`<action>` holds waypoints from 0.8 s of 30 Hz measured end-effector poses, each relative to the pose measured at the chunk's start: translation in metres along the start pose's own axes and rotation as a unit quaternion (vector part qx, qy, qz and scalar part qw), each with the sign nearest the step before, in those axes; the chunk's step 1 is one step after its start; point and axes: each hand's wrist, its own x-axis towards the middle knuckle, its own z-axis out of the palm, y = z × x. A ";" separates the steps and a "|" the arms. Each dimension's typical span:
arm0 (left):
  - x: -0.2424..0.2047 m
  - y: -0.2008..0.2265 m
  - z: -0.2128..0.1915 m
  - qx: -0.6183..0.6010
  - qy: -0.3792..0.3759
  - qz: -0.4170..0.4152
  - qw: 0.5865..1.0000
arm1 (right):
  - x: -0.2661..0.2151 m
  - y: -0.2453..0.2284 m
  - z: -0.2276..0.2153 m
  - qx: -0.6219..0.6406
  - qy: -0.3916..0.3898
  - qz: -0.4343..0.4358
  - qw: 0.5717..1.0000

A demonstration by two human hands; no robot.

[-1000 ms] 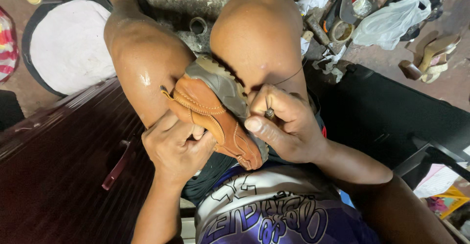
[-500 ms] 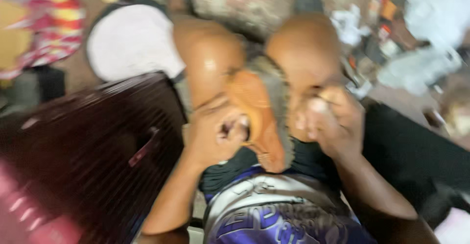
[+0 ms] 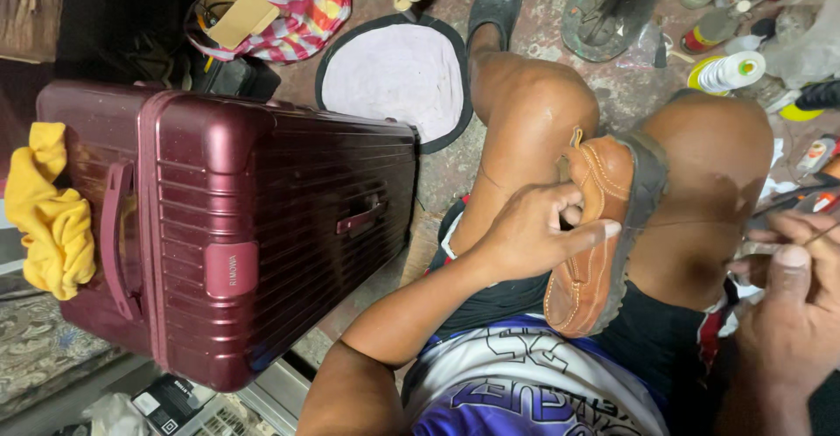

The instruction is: The person sits on the floor and sews a brown leather shoe using a needle and thread. They repeatedly push the needle through the shoe's upper and pull the thread tight to secure stitches along the side.

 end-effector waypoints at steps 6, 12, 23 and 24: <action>0.002 -0.011 0.004 -0.085 -0.043 -0.059 0.994 | -0.014 0.001 -0.009 -0.100 0.031 0.074 0.992; 0.003 -0.015 -0.005 -0.326 -0.075 -0.063 0.940 | -0.024 -0.010 0.003 -0.159 0.003 0.012 0.987; -0.002 -0.039 -0.008 -0.337 -0.101 -0.051 0.935 | -0.015 -0.036 0.029 -0.192 -0.078 -0.019 0.978; -0.001 -0.037 -0.007 -0.324 -0.094 -0.037 0.941 | -0.020 -0.032 0.024 -0.208 -0.062 -0.005 0.976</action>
